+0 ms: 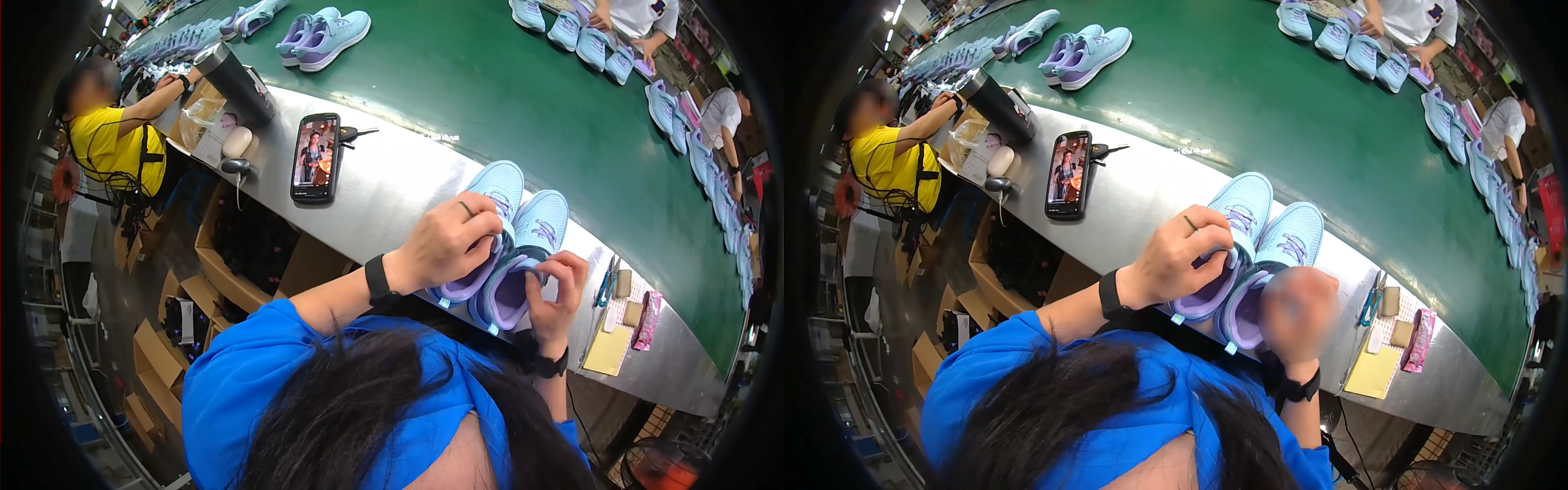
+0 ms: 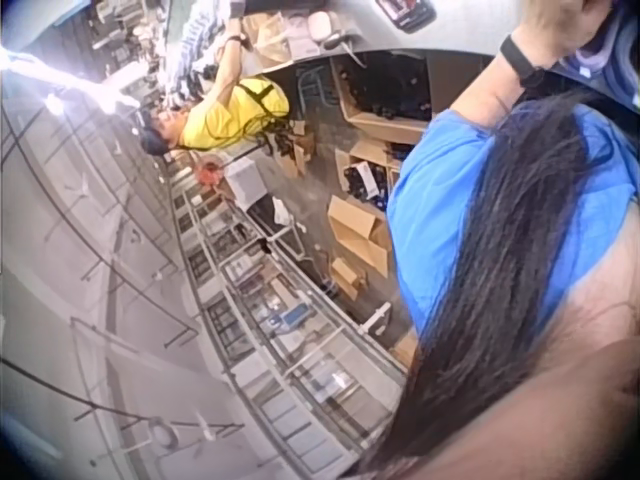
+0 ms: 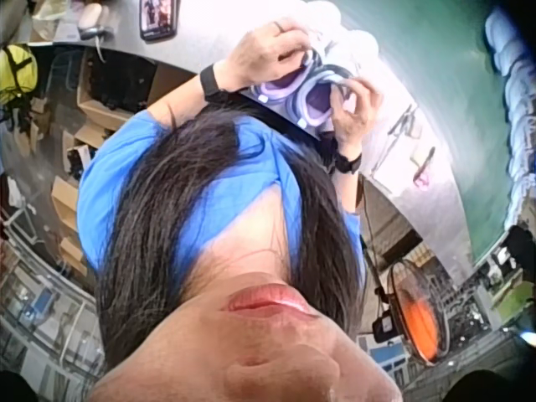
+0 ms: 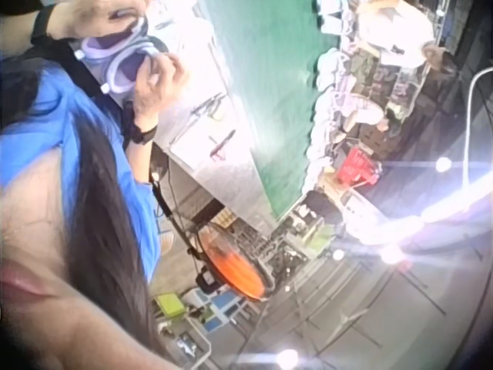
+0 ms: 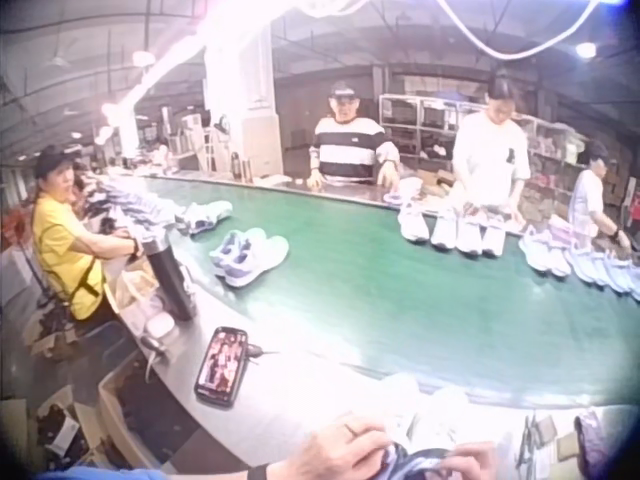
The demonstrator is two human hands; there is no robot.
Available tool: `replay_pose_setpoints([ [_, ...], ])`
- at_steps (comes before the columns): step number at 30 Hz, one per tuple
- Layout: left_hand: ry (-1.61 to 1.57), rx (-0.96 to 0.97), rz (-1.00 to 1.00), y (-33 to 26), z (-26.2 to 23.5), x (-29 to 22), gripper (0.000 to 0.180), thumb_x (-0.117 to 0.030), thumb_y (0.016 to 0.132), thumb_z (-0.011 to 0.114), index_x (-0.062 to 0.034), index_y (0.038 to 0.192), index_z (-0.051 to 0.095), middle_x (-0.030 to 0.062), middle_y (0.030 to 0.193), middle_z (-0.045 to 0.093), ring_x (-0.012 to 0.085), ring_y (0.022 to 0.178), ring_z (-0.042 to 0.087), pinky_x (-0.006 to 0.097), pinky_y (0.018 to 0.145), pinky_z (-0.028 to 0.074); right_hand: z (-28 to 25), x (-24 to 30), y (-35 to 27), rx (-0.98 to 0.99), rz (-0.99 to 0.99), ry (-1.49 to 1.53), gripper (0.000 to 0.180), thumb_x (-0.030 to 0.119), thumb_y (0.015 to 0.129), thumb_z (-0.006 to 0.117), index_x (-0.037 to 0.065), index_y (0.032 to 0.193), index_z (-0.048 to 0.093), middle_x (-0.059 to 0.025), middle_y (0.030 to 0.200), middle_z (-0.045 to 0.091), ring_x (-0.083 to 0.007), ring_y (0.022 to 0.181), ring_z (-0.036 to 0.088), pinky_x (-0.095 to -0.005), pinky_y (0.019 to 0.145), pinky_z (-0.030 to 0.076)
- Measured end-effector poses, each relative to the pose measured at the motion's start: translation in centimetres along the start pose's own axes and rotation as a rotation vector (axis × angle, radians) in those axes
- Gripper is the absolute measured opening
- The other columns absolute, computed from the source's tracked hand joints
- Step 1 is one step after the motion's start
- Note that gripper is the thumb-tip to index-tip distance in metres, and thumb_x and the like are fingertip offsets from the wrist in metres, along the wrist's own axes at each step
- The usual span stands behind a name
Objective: The person inserts purple insoles into light blue sneakers on a factory assembly line. They adjust the insoles to fit, inspect the shoes, and move them along the conveyor belt. The person also handles a barcode scanner and a smartphone displaying a video.
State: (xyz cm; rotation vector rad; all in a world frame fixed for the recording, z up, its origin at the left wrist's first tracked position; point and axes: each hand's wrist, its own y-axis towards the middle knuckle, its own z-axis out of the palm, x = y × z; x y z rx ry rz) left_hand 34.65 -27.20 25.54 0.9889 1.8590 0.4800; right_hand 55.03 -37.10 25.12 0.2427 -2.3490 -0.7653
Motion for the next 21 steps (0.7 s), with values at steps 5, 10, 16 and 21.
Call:
replay_pose_setpoints([
  [5, 0.027, 0.029, -0.265, -2.2, 0.0, 0.2, 0.055, -0.001, 0.07, 0.063, -0.002, 0.119, 0.038, 0.0214, 0.117, 0.045, 0.0365, 0.106, 0.048, 0.04, 0.091, 0.042, 1.8, 0.0, -3.3, -0.031, 0.489, 0.013, 0.069, 0.009, 0.072, 0.072, 0.0, 0.128, 0.033, -0.017, 0.122, 0.038, -0.0269, 0.106, 0.045, -0.0365, 0.088, 0.042],
  [10, -0.007, 0.222, -0.567, -3.8, 0.3, 1.4, 0.06, -0.003, 0.077, 0.06, 0.0019, 0.132, 0.035, 0.0248, 0.113, 0.046, 0.0397, 0.105, 0.051, 0.044, 0.092, 0.042, 1.5, 0.5, -3.3, 0.063, 0.677, 0.047, 0.058, 0.013, 0.082, 0.067, -0.004, 0.13, 0.038, -0.0184, 0.122, 0.042, -0.0277, 0.107, 0.047, -0.0373, 0.093, 0.04],
  [16, -0.622, 0.055, -0.801, -3.9, 0.3, 2.0, 0.039, -0.002, 0.085, 0.054, 0.0014, 0.124, 0.049, 0.0161, 0.115, 0.057, 0.0265, 0.107, 0.057, 0.035, 0.094, 0.043, 1.5, -2.7, -6.3, -0.057, 0.819, 0.528, 0.037, 0.013, 0.097, 0.051, -0.003, 0.13, 0.046, -0.0134, 0.122, 0.052, -0.0215, 0.11, 0.051, -0.0332, 0.097, 0.04],
  [21, -1.078, 0.107, -0.91, -5.9, -0.4, 2.2, 0.034, -0.012, 0.099, 0.048, -0.0007, 0.131, 0.046, 0.0063, 0.122, 0.059, 0.014, 0.109, 0.056, 0.03, 0.095, 0.044, 1.6, -2.5, -7.4, -0.011, 0.93, 0.973, 0.036, 0.02, 0.103, 0.039, -0.001, 0.133, 0.044, -0.0106, 0.124, 0.056, -0.0201, 0.111, 0.055, -0.0335, 0.097, 0.042],
])
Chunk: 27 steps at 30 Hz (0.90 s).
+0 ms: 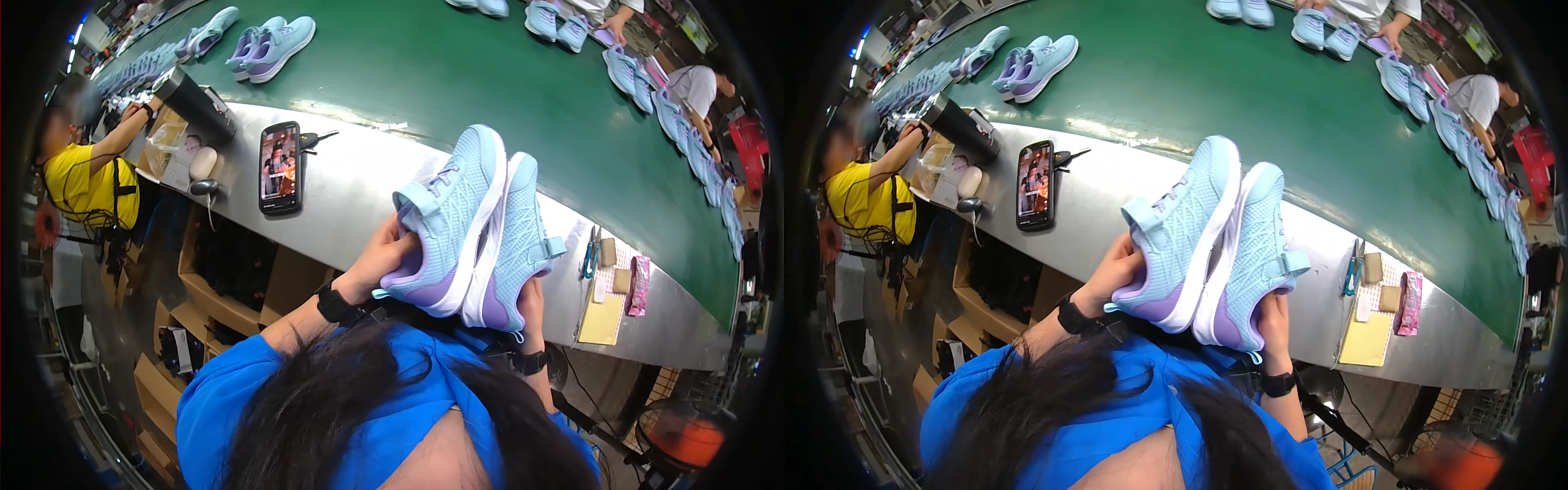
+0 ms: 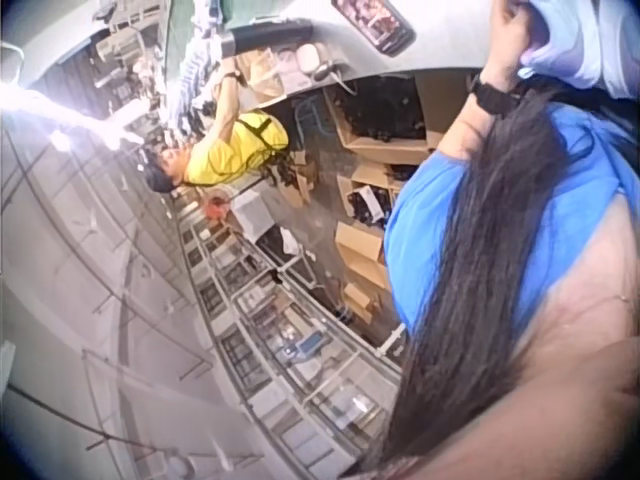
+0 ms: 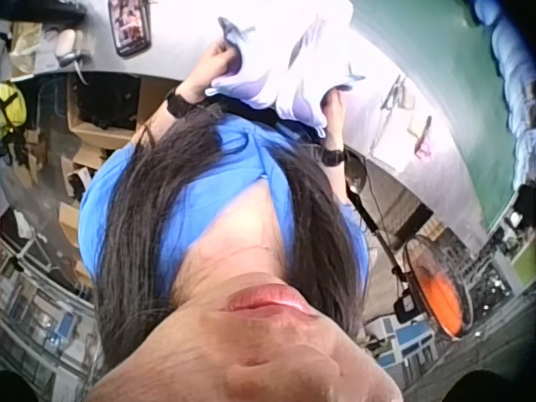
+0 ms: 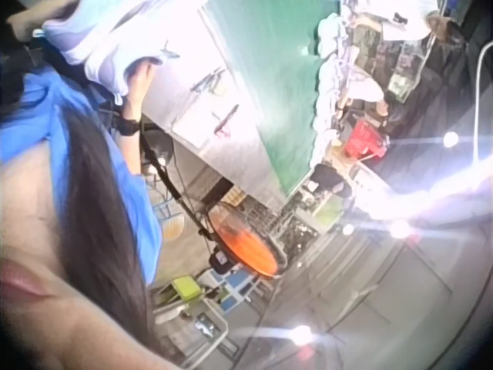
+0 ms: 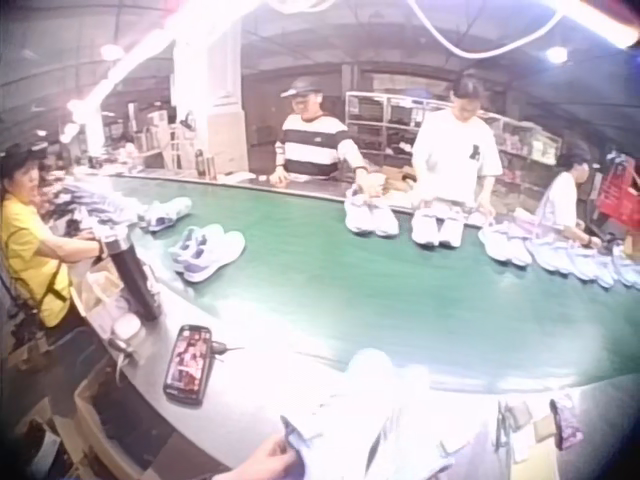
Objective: The person inserts purple insoles into light blue sneakers on a factory assembly line. They adjust the insoles to fit, inspect the shoes, and move them along the conveyor belt. The person also handles a barcode scanner and a smartphone displaying a video.
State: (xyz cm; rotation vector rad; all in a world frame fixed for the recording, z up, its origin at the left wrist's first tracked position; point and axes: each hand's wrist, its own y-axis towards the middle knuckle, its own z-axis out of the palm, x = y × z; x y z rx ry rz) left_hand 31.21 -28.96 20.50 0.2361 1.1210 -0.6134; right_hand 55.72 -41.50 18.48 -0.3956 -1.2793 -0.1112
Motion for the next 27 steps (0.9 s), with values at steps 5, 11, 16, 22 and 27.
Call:
replay_pose_setpoints([
  [5, -0.145, 0.053, -0.066, -0.2, 0.2, -0.5, 0.043, -0.011, 0.097, 0.052, -0.0035, 0.137, 0.039, 0.0044, 0.128, 0.052, 0.0141, 0.118, 0.049, 0.032, 0.101, 0.039, 0.6, -0.7, 0.2, 0.09, 0.038, 0.229, 0.043, 0.027, 0.104, 0.033, -0.002, 0.134, 0.042, -0.0125, 0.126, 0.055, -0.0209, 0.113, 0.055, -0.034, 0.098, 0.043],
  [11, 0.001, 0.007, 0.064, -0.7, 1.9, -2.3, 0.048, -0.006, 0.093, 0.055, -0.0052, 0.138, 0.038, 0.0046, 0.129, 0.051, 0.0139, 0.121, 0.047, 0.03, 0.102, 0.037, -2.7, -3.7, 1.0, 0.068, 0.097, 0.189, 0.055, 0.036, 0.103, 0.034, 0.0, 0.144, 0.03, -0.014, 0.141, 0.044, -0.0266, 0.126, 0.047, -0.0408, 0.107, 0.038],
  [16, -0.075, -0.007, 0.075, -0.8, 1.3, -1.5, 0.049, -0.005, 0.094, 0.051, -0.0059, 0.14, 0.035, 0.004, 0.132, 0.049, 0.0131, 0.12, 0.047, 0.03, 0.103, 0.037, -1.5, -1.2, 0.4, 0.103, 0.024, 0.071, 0.056, 0.036, 0.102, 0.036, 0.0, 0.144, 0.029, -0.0153, 0.141, 0.044, -0.0273, 0.125, 0.047, -0.0413, 0.106, 0.039],
  [22, -0.065, 0.033, 0.122, -0.8, -0.4, -2.2, 0.055, -0.008, 0.093, 0.058, -0.0049, 0.142, 0.033, 0.0069, 0.133, 0.05, 0.0146, 0.122, 0.047, 0.032, 0.104, 0.037, -0.3, 1.2, -0.3, 0.073, -0.079, 0.162, 0.051, 0.03, 0.099, 0.048, 0.002, 0.14, 0.036, -0.0117, 0.132, 0.05, -0.0218, 0.118, 0.051, -0.0359, 0.1, 0.04],
  [27, 0.094, 0.019, 0.28, -0.7, -0.8, -4.7, 0.072, -0.012, 0.086, 0.069, -0.0059, 0.146, 0.029, 0.0097, 0.139, 0.047, 0.018, 0.125, 0.049, 0.035, 0.105, 0.039, 0.6, 3.6, 0.0, 0.059, -0.197, 0.002, 0.078, 0.035, 0.091, 0.062, 0.008, 0.15, 0.021, -0.0099, 0.143, 0.04, -0.0204, 0.126, 0.043, -0.0337, 0.105, 0.033],
])
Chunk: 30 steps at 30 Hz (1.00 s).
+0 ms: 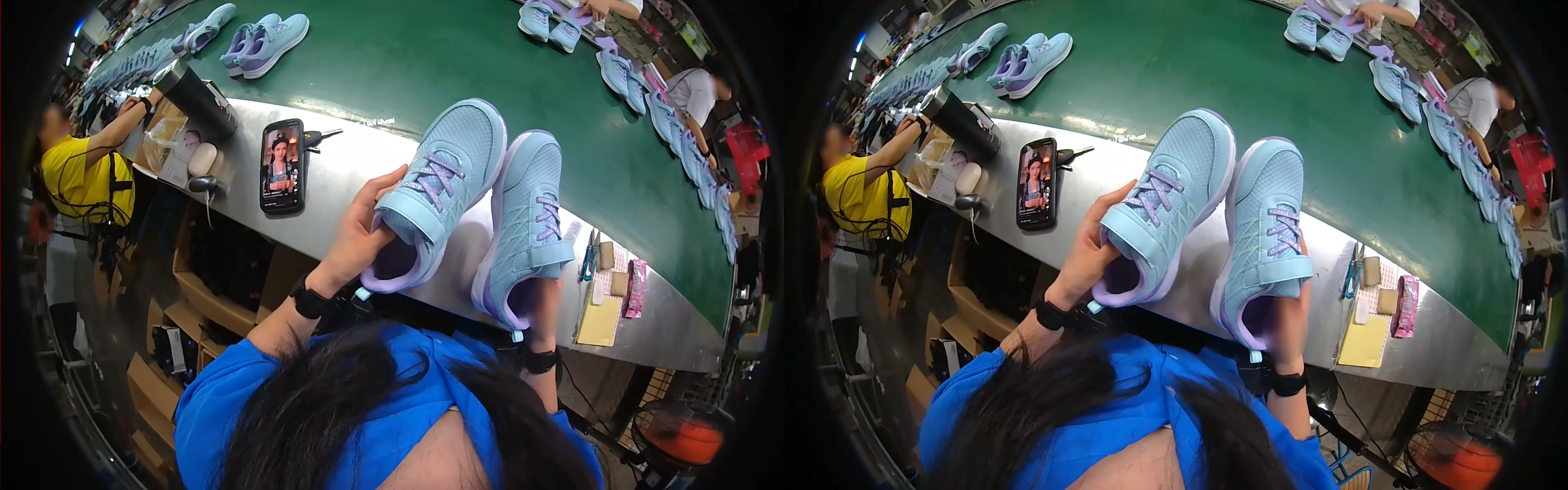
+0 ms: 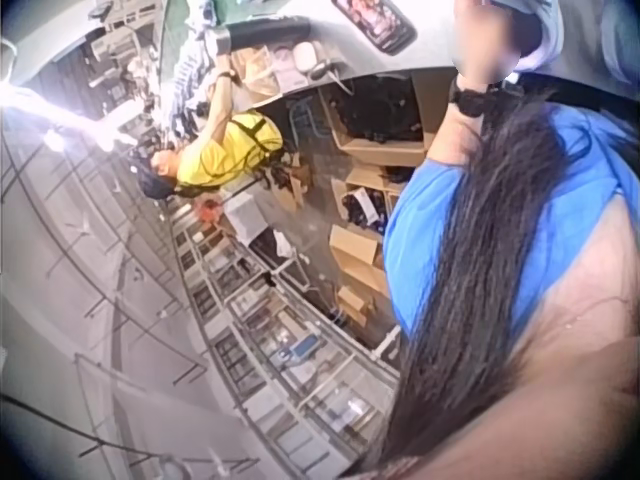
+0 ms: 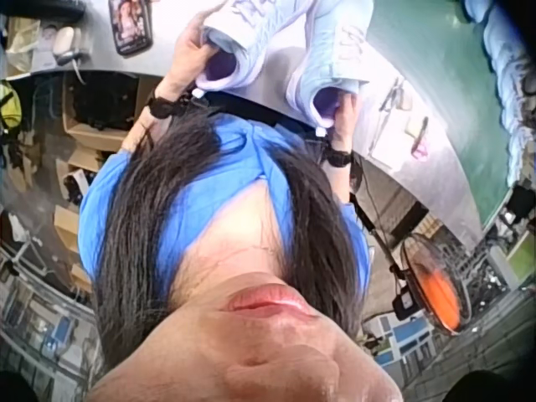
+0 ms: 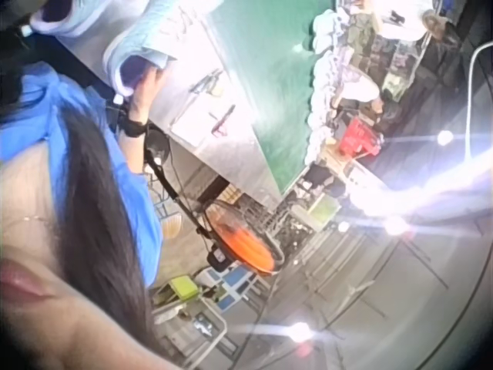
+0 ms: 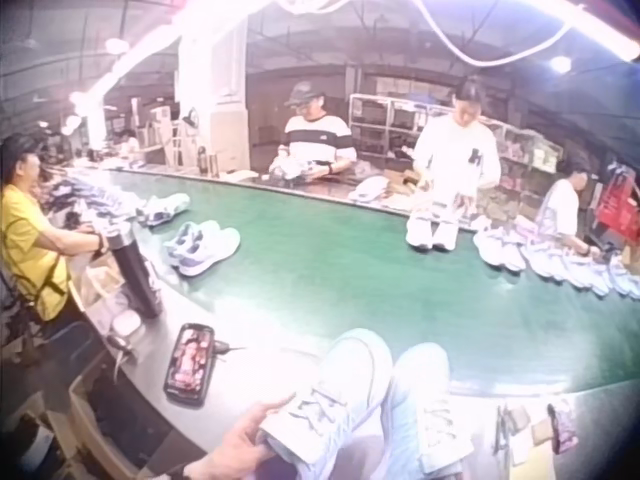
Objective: The person inserts purple insoles into light blue sneakers on a factory assembly line. They adjust the insoles to fit, inspect the shoes, and move them along the conveyor belt. The person also handles a barcode scanner and a smartphone displaying a video.
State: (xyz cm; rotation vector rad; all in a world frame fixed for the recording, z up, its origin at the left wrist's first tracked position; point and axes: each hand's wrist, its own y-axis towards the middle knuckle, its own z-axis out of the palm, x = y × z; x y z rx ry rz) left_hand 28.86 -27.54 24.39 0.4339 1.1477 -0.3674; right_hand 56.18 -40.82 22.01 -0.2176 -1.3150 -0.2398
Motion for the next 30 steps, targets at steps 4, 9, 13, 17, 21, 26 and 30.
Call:
replay_pose_setpoints([
  [4, -0.054, -0.014, 0.004, -0.4, -0.6, -0.7, 0.06, -0.006, 0.091, 0.061, -0.0046, 0.143, 0.033, 0.0103, 0.131, 0.052, 0.0171, 0.12, 0.051, 0.033, 0.102, 0.041, -0.7, 0.2, 0.3, -0.012, -0.063, -0.044, 0.066, 0.031, 0.095, 0.057, 0.006, 0.148, 0.026, -0.0102, 0.138, 0.045, -0.0209, 0.123, 0.046, -0.0342, 0.104, 0.036],
  [9, -0.197, 0.016, -0.196, -1.0, -2.1, 2.3, 0.049, -0.016, 0.096, 0.057, -0.0062, 0.14, 0.037, 0.0058, 0.13, 0.053, 0.0153, 0.116, 0.053, 0.033, 0.099, 0.042, -2.7, -2.4, -0.1, 0.004, 0.079, 0.16, 0.046, 0.029, 0.102, 0.04, 0.0, 0.139, 0.036, -0.0127, 0.132, 0.05, -0.0228, 0.119, 0.051, -0.0371, 0.102, 0.04],
  [13, -0.285, -0.011, -0.303, -1.1, -0.8, 3.9, 0.046, -0.019, 0.098, 0.054, -0.007, 0.139, 0.039, 0.0049, 0.13, 0.053, 0.0153, 0.116, 0.052, 0.033, 0.1, 0.042, -1.5, -3.6, 0.3, 0.074, 0.18, 0.2, 0.055, 0.036, 0.103, 0.035, 0.0, 0.144, 0.029, -0.0153, 0.139, 0.045, -0.0255, 0.123, 0.049, -0.0394, 0.105, 0.038],
  [17, -0.317, -0.017, -0.331, -1.2, -0.6, 4.5, 0.047, -0.018, 0.098, 0.054, -0.0079, 0.14, 0.038, 0.0051, 0.131, 0.052, 0.0155, 0.117, 0.052, 0.033, 0.1, 0.042, -1.0, -3.1, -0.1, 0.077, 0.141, 0.076, 0.052, 0.034, 0.103, 0.035, 0.001, 0.143, 0.031, -0.0137, 0.137, 0.046, -0.0237, 0.122, 0.05, -0.0387, 0.104, 0.04],
  [21, -0.291, -0.015, -0.271, -1.2, -1.1, 4.3, 0.048, -0.016, 0.097, 0.054, -0.0078, 0.141, 0.037, 0.006, 0.132, 0.052, 0.0155, 0.118, 0.051, 0.033, 0.101, 0.041, -0.9, -2.5, -0.2, 0.046, 0.118, 0.02, 0.051, 0.033, 0.103, 0.037, 0.001, 0.142, 0.032, -0.0121, 0.137, 0.047, -0.0226, 0.121, 0.05, -0.038, 0.103, 0.04],
  [26, -0.129, -0.061, -0.082, -0.3, -0.3, 1.1, 0.058, -0.007, 0.091, 0.061, -0.0075, 0.142, 0.035, 0.0073, 0.13, 0.053, 0.0158, 0.119, 0.051, 0.032, 0.102, 0.04, 0.4, 0.7, 0.7, -0.031, -0.007, -0.035, 0.073, 0.03, 0.092, 0.063, 0.003, 0.148, 0.025, -0.0116, 0.146, 0.037, -0.0212, 0.129, 0.041, -0.0346, 0.106, 0.033],
  [30, 0.209, -0.125, 0.052, 0.4, 0.2, -1.4, 0.064, 0.001, 0.082, 0.066, -0.0097, 0.141, 0.041, 0.0115, 0.128, 0.054, 0.0193, 0.118, 0.052, 0.033, 0.1, 0.041, 2.1, 3.6, 2.1, 0.005, -0.172, -0.224, 0.073, 0.019, 0.086, 0.069, 0.003, 0.146, 0.03, -0.0124, 0.142, 0.043, -0.0216, 0.126, 0.046, -0.0346, 0.104, 0.036],
])
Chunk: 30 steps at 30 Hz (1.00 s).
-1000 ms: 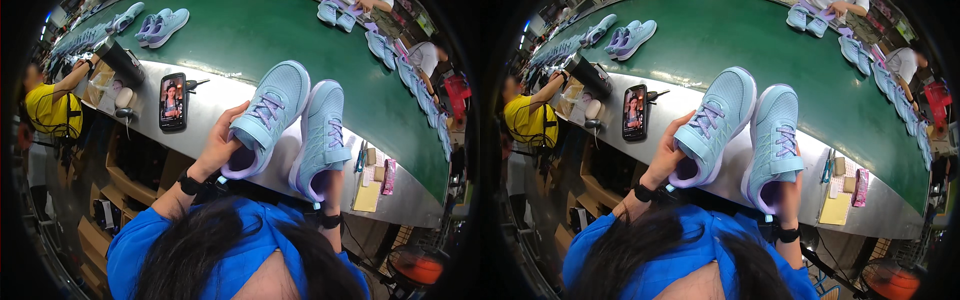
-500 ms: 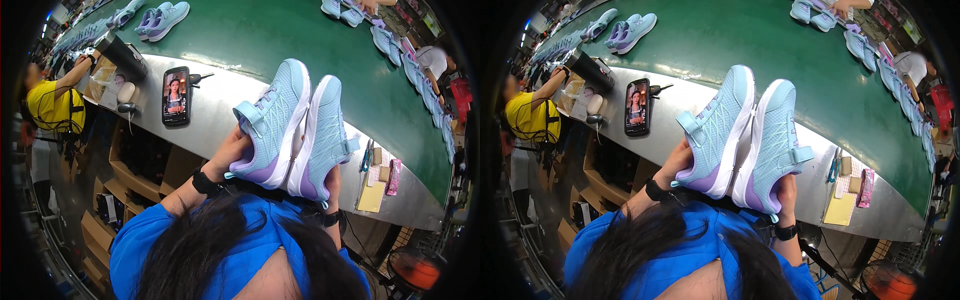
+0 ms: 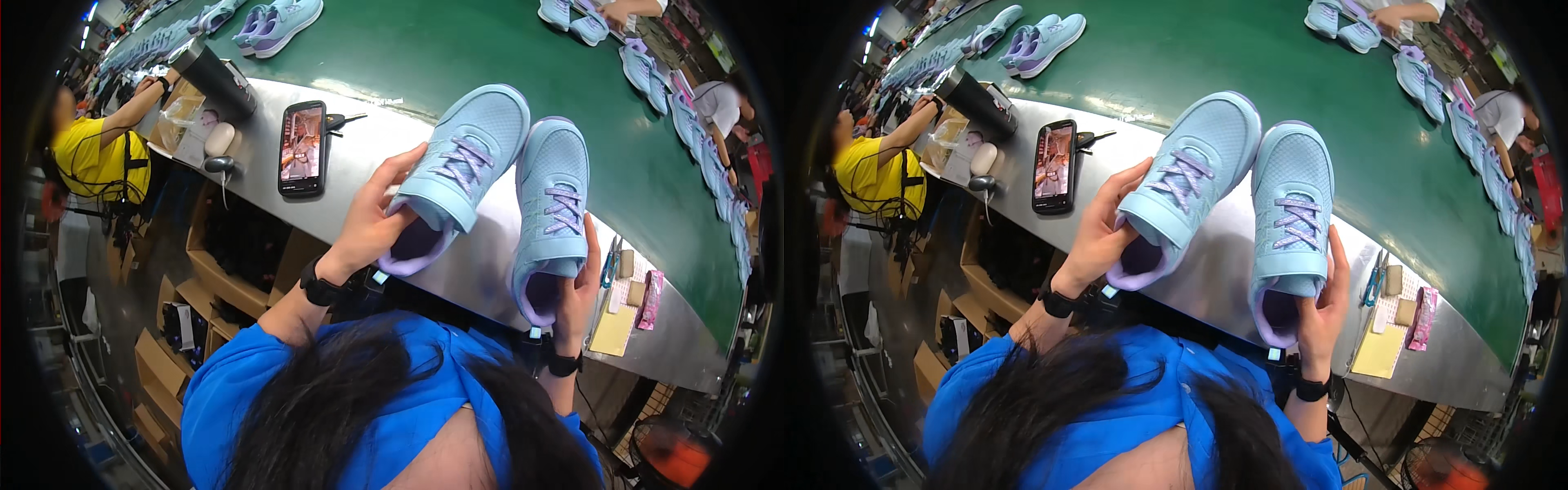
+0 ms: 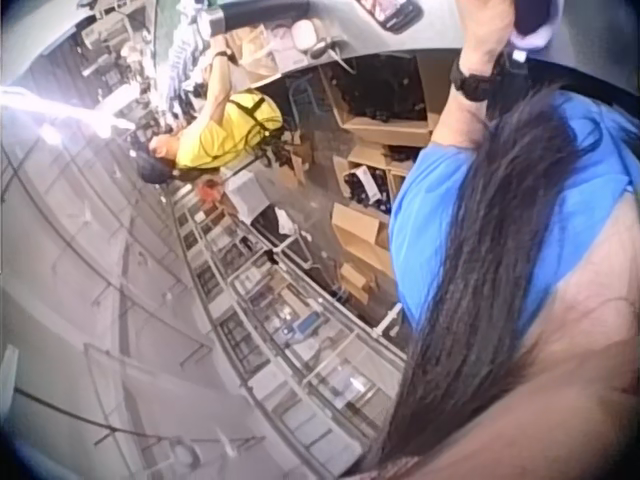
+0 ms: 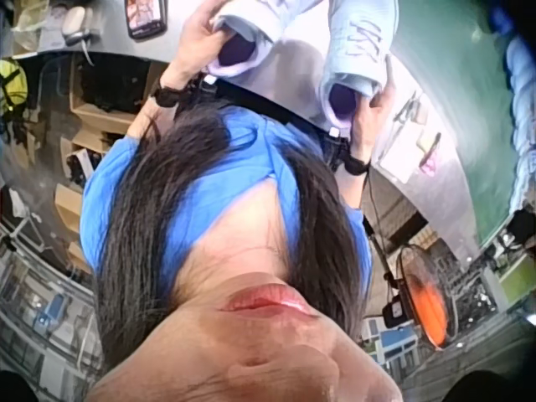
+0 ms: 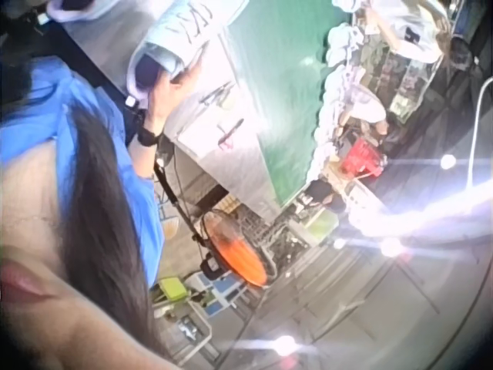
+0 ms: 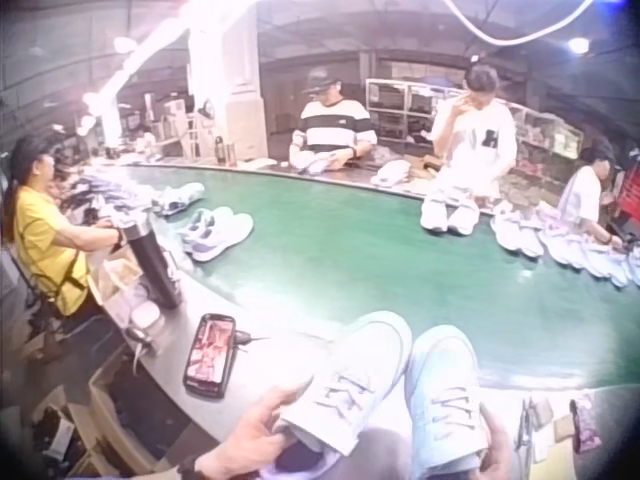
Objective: The person inserts purple insoles into light blue sneakers on a factory assembly line. They adjust the insoles to fit, inspect the shoes, and move them along the conveyor belt. The person also handles a barcode scanner and a smartphone displaying a video.
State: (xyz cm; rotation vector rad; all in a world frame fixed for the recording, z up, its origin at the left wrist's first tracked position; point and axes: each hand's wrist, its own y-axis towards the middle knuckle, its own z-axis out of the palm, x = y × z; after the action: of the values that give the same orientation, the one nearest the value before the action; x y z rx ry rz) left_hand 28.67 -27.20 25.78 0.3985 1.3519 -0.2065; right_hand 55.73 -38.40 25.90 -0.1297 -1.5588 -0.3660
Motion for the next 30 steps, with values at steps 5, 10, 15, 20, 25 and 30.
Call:
replay_pose_setpoints([
  [5, 0.856, -0.103, 0.336, 0.0, 0.1, -1.8, 0.073, 0.001, 0.067, 0.071, -0.0138, 0.136, 0.051, 0.0209, 0.123, 0.054, 0.036, 0.111, 0.053, 0.04, 0.096, 0.044, 0.7, 2.2, 0.1, -0.034, -0.154, -0.653, 0.069, 0.002, 0.071, 0.073, 0.004, 0.135, 0.048, -0.0151, 0.132, 0.053, -0.0245, 0.116, 0.055, -0.0337, 0.096, 0.044],
  [10, 1.187, -0.011, 0.31, -1.2, 2.5, -0.8, 0.071, -0.013, 0.067, 0.077, -0.0177, 0.133, 0.052, 0.0211, 0.131, 0.048, 0.0381, 0.11, 0.049, 0.045, 0.094, 0.041, 2.8, 2.8, -0.8, 0.092, -0.317, -1.227, 0.07, 0.022, 0.065, 0.081, 0.015, 0.13, 0.056, -0.0155, 0.134, 0.052, -0.0325, 0.101, 0.057, -0.0394, 0.083, 0.05],
  [15, 1.143, 0.026, 0.263, -1.1, 2.4, -1.7, 0.082, -0.015, 0.064, 0.08, -0.0136, 0.138, 0.045, 0.0199, 0.13, 0.048, 0.037, 0.112, 0.05, 0.044, 0.096, 0.041, 2.4, 3.3, -0.9, 0.077, -0.236, -1.183, 0.077, 0.024, 0.067, 0.082, 0.013, 0.136, 0.049, -0.0156, 0.131, 0.054, -0.0319, 0.108, 0.058, -0.038, 0.086, 0.049],
  [20, 0.968, 0.077, 0.229, -0.5, 0.5, -1.7, 0.098, -0.019, 0.06, 0.085, -0.0079, 0.144, 0.035, 0.0203, 0.127, 0.053, 0.037, 0.113, 0.053, 0.042, 0.098, 0.042, 1.4, 3.4, -1.7, 0.036, -0.11, -1.091, 0.082, 0.031, 0.07, 0.08, 0.01, 0.139, 0.042, -0.0176, 0.127, 0.057, -0.0344, 0.11, 0.058, -0.0391, 0.088, 0.049],
  [25, 0.65, 0.121, 0.046, -0.1, -0.8, 0.2, 0.093, -0.028, 0.064, 0.083, -0.0054, 0.142, 0.036, 0.022, 0.12, 0.057, 0.0355, 0.11, 0.058, 0.039, 0.095, 0.045, -0.7, 1.5, -1.8, 0.098, -0.049, -0.957, 0.069, 0.035, 0.082, 0.071, 0.007, 0.138, 0.042, -0.0208, 0.117, 0.062, -0.039, 0.102, 0.062, -0.0404, 0.083, 0.05],
  [30, 0.554, 0.146, -0.054, 0.2, -1.0, 0.0, 0.09, -0.027, 0.068, 0.081, -0.0039, 0.142, 0.036, 0.021, 0.123, 0.057, 0.0277, 0.111, 0.059, 0.035, 0.094, 0.046, -1.7, -1.3, -1.5, -0.003, -0.064, -0.77, 0.052, 0.033, 0.092, 0.061, 0.003, 0.133, 0.049, -0.018, 0.099, 0.068, -0.0274, 0.086, 0.067, -0.0368, 0.075, 0.051],
])
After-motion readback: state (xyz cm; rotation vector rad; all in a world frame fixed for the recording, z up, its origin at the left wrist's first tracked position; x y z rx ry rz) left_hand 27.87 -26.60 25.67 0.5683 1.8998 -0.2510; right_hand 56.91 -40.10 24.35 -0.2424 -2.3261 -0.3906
